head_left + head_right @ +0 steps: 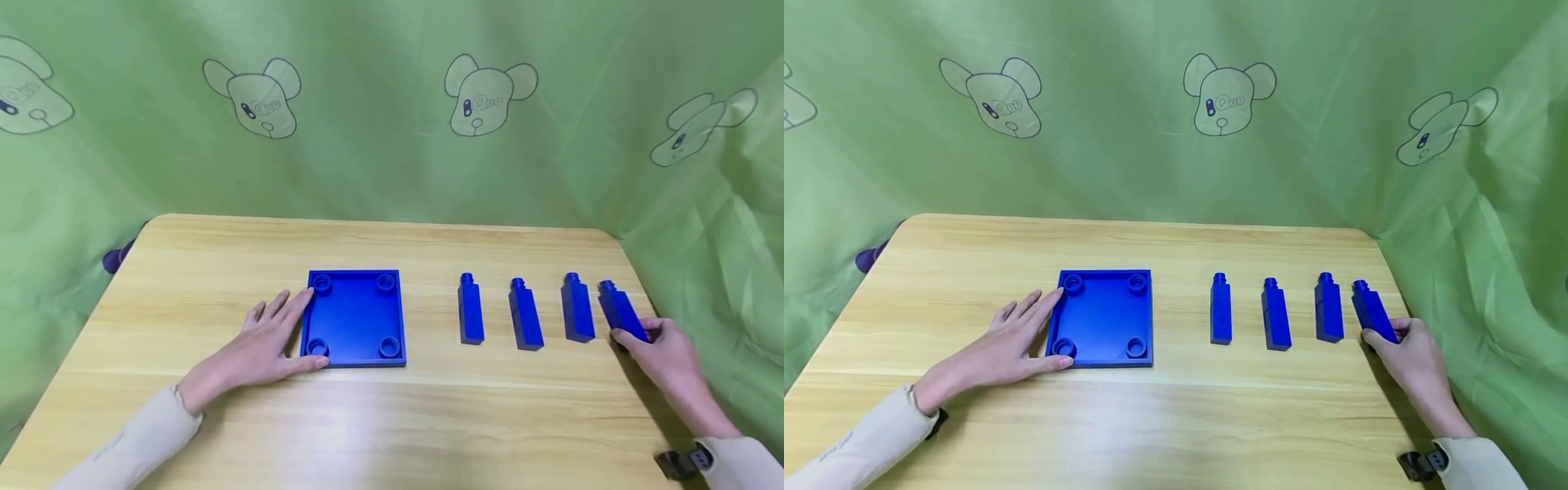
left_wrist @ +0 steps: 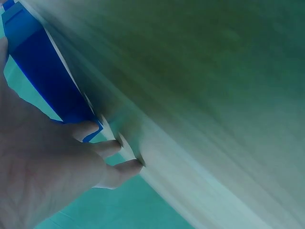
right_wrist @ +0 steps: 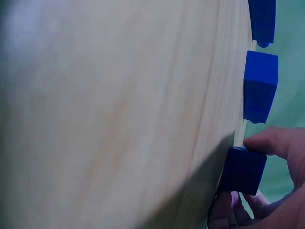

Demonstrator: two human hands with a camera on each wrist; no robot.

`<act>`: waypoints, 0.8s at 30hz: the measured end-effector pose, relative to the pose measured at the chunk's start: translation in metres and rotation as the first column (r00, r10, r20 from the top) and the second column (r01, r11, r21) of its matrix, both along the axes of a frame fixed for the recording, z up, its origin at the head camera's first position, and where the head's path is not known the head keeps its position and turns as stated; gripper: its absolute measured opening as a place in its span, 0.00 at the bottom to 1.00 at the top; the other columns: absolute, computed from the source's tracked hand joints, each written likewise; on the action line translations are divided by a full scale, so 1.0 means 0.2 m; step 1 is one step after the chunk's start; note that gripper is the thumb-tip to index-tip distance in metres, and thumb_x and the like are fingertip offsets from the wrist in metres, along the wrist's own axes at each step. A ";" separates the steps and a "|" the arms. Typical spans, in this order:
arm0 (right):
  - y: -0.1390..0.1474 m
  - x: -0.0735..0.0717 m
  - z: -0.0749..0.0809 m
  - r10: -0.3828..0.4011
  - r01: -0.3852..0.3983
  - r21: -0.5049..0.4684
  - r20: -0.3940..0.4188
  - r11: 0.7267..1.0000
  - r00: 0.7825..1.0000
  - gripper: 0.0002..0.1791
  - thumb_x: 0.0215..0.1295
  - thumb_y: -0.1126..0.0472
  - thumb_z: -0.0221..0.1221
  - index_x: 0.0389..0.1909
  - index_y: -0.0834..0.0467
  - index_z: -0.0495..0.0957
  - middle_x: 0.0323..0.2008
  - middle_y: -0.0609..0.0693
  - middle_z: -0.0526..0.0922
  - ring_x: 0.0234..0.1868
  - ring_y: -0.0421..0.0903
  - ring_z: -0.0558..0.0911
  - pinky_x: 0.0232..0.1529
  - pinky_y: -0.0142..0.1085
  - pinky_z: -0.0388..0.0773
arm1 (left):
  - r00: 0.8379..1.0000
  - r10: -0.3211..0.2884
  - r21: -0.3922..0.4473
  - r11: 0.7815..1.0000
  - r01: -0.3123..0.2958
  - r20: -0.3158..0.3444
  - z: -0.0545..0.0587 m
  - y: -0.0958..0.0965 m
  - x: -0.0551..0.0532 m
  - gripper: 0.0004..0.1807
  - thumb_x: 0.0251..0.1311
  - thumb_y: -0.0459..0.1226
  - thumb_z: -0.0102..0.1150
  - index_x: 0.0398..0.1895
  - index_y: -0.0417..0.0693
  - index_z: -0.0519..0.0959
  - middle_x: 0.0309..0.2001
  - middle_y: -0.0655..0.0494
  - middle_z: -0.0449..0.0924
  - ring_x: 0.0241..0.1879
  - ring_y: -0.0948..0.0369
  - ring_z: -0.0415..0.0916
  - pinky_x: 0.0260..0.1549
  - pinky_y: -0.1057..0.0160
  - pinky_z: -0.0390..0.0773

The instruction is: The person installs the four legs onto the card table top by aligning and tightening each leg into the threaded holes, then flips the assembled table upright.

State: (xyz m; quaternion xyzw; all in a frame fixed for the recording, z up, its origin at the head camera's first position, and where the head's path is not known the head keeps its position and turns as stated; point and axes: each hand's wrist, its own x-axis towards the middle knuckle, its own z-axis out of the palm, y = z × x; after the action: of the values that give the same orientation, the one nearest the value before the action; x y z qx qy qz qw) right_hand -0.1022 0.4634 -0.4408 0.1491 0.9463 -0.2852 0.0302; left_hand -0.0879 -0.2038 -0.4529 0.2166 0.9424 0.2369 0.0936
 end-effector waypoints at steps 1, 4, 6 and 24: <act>0.00 0.00 0.00 -0.008 0.008 0.004 -0.001 1.000 1.000 0.39 0.79 0.48 0.63 0.65 0.81 0.64 0.53 0.82 0.75 0.45 0.65 0.79 0.28 0.30 0.72 | 1.000 -0.002 0.001 1.000 0.002 0.000 0.00 0.00 0.00 0.65 0.66 0.73 0.61 0.92 0.49 0.43 0.89 0.47 0.46 0.85 0.37 0.41 0.76 0.25 0.40; -0.01 0.01 0.02 -0.039 0.039 0.012 -0.001 0.999 0.999 0.40 0.79 0.46 0.63 0.65 0.80 0.66 0.54 0.82 0.76 0.45 0.64 0.79 0.27 0.31 0.72 | 1.000 -0.008 0.003 1.000 0.008 -0.001 0.00 0.00 -0.01 0.65 0.66 0.73 0.61 0.92 0.49 0.43 0.89 0.47 0.45 0.85 0.37 0.41 0.76 0.26 0.39; -0.02 0.01 0.02 -0.061 0.061 0.019 -0.008 0.998 0.998 0.41 0.79 0.45 0.63 0.66 0.80 0.67 0.55 0.81 0.76 0.44 0.61 0.79 0.27 0.31 0.72 | 1.000 -0.010 0.004 1.000 0.010 -0.002 0.01 0.00 -0.01 0.65 0.66 0.73 0.61 0.92 0.49 0.44 0.89 0.48 0.46 0.85 0.37 0.42 0.77 0.26 0.39; -0.02 0.04 0.06 -0.351 0.306 -0.391 -0.047 0.868 0.935 0.15 0.73 0.49 0.72 0.48 0.46 0.75 0.30 0.28 0.77 0.23 0.39 0.85 0.24 0.32 0.83 | 1.000 -0.019 -0.024 1.000 0.019 -0.016 0.03 -0.03 0.00 0.64 0.67 0.74 0.59 0.91 0.48 0.45 0.87 0.43 0.52 0.85 0.37 0.45 0.75 0.25 0.45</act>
State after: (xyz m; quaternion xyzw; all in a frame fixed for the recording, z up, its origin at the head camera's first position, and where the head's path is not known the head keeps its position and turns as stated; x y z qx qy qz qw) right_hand -0.0940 0.4592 -0.4282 0.2826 0.8344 -0.4710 -0.0460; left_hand -0.0884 -0.2098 -0.4470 0.2265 0.9438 0.2229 0.0907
